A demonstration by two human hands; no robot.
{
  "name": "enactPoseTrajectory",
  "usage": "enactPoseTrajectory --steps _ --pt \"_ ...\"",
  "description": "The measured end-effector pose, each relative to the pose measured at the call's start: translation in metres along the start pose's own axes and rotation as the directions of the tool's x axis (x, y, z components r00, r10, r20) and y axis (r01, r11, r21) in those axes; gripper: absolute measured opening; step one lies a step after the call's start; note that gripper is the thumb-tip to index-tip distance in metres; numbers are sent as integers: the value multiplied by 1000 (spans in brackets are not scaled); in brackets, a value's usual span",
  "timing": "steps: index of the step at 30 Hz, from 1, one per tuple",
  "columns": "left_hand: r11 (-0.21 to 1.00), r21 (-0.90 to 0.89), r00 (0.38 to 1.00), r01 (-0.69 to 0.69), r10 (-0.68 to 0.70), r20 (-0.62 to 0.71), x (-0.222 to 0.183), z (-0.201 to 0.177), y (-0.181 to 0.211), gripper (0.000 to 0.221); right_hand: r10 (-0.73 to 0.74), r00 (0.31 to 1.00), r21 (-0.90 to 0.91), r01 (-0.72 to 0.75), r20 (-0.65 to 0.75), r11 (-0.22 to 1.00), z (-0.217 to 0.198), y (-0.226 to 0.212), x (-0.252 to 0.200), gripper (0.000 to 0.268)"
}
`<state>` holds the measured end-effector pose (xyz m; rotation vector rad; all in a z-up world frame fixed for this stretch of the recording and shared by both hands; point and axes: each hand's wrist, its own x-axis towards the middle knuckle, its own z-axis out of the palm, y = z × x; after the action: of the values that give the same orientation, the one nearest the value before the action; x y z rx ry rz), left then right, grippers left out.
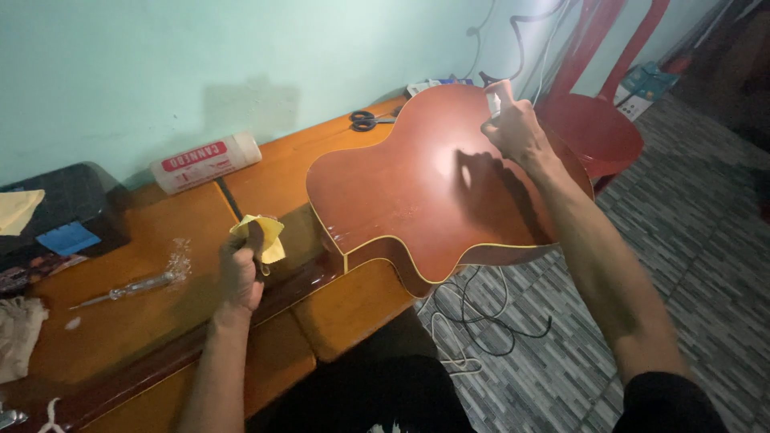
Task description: Cleaning the body and neck of an acoustic guitar using a spray cleaner and a microfiber cloth on a workbench.
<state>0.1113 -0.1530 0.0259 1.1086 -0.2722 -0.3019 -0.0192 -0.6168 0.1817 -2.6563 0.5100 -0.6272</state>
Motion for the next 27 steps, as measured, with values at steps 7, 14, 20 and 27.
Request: enactPoseTrajectory --steps 7,14,20,27 --pt "998 61 1000 8 -7 -11 -2 3 1 38 71 996 16 -70 -46 997 -3 5 -11 60" --pt "995 1 994 -103 103 46 9 -11 -23 30 -96 988 -69 89 -117 994 -6 40 -16 51" --pt "992 47 991 -117 113 71 17 -18 -36 22 2 995 -7 -2 -97 1000 -37 45 -43 52" --pt "999 37 1000 -2 1 22 7 -9 -23 33 -23 995 5 24 -99 1000 -64 44 -82 52"
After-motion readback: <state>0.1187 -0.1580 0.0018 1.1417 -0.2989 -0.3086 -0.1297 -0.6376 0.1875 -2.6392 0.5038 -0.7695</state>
